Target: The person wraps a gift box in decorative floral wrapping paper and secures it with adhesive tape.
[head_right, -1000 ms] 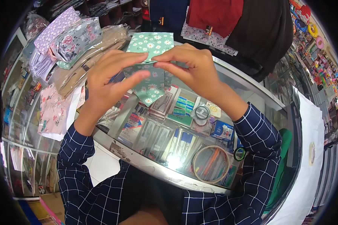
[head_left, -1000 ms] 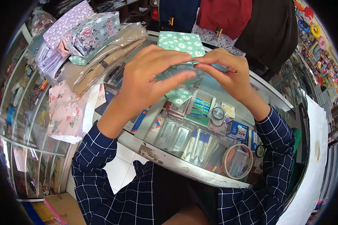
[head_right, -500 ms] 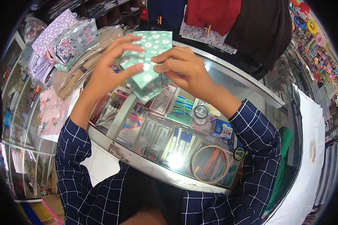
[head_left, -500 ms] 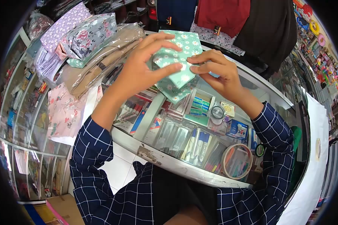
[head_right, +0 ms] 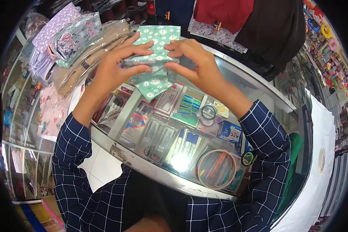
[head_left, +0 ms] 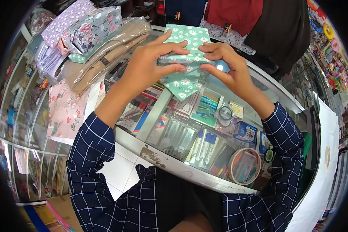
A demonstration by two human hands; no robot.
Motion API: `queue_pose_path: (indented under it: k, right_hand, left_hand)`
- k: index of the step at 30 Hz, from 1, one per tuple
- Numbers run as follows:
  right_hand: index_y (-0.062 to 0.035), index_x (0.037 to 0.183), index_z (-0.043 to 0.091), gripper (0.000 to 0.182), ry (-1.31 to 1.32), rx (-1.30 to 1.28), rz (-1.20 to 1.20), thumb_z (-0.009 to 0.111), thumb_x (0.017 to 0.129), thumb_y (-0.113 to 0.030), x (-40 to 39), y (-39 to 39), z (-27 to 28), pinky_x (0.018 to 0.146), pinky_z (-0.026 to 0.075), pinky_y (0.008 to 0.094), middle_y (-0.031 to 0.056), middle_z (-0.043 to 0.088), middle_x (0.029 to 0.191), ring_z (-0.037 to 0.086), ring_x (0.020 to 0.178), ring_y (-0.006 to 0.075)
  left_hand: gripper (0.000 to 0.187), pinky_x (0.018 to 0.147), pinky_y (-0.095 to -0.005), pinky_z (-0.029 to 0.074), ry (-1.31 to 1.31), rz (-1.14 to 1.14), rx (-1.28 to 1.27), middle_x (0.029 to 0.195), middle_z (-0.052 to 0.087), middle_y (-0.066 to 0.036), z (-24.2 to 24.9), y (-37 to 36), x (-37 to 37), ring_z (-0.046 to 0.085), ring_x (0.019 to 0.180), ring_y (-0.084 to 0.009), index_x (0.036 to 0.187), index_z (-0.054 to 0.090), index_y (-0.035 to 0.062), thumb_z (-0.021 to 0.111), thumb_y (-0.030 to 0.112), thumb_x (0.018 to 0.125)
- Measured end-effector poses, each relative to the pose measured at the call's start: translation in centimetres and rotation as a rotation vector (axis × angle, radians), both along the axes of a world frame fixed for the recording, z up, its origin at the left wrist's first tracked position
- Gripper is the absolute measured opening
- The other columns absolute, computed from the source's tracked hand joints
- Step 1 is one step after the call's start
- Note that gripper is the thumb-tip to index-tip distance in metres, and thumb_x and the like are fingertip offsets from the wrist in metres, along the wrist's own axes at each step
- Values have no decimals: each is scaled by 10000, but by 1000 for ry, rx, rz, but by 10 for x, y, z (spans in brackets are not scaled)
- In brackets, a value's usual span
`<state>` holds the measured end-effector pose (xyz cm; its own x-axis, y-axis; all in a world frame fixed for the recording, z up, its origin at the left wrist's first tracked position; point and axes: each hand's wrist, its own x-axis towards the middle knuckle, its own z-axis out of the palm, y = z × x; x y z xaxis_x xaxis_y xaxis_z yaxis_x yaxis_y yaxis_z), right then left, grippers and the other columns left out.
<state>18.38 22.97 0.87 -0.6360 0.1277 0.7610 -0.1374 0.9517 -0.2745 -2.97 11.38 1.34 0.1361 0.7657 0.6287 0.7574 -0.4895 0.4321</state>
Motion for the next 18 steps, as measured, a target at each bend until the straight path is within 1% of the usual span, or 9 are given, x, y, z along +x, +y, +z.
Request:
queue_pose_path:
  k: [3,5,8,9,10,14,17,18]
  right_hand:
    - [-19,929,582,301,57,-73,38,777,722,-116,-3,4,-9,906,439,367,118,637,1076,572,1065,276]
    - [-21,960,548,353,49,-66,35,783,717,-123,-3,2,-12,913,429,370,132,607,1099,554,1075,286]
    - [-31,1014,491,417,48,-54,-2,777,724,-121,-6,-5,-16,933,405,373,152,545,1140,513,1105,300]
    - [-35,1033,472,436,47,-53,-22,772,729,-119,-7,-7,-17,942,396,374,160,521,1155,497,1118,305]
    - [-37,1072,435,457,19,-92,-2,750,748,-100,-9,-7,-20,969,368,383,173,475,1186,452,1154,321]
    - [-20,1086,411,485,-18,-47,29,750,747,-99,-9,-1,-22,986,349,398,182,457,1201,432,1175,331]
    - [-19,1084,397,499,32,-86,8,751,743,-104,-8,-12,-19,993,342,402,179,449,1202,432,1176,338]
    - [-21,1085,382,521,52,-58,-30,758,736,-112,-11,-15,-21,998,334,403,178,439,1209,419,1185,345]
  left_hand:
    - [434,954,-369,458,138,57,95,1203,626,-16,0,-2,2,428,1290,-302,1122,665,203,771,276,707]
    - [458,931,-368,475,235,85,185,1201,625,2,-4,0,1,452,1269,-299,1153,651,235,761,308,715]
    - [482,1010,-398,404,200,85,153,1216,621,-50,-3,-3,7,456,1273,-312,1161,661,176,788,215,697]
    - [480,1007,-396,407,200,90,150,1215,622,-49,-2,-3,7,460,1270,-312,1160,661,179,787,217,699]
    - [478,1003,-395,411,200,93,148,1214,622,-48,-2,-3,7,464,1266,-312,1159,662,181,787,218,700]
    - [477,999,-394,417,186,102,151,1212,623,-42,-4,-1,6,474,1257,-312,1161,661,195,787,221,701]
    - [481,994,-395,421,181,104,165,1211,624,-40,-4,-2,9,478,1253,-310,1164,659,203,789,222,701]
    - [486,995,-396,421,182,107,172,1216,621,-38,-4,-2,10,478,1252,-313,1168,656,210,789,230,701]
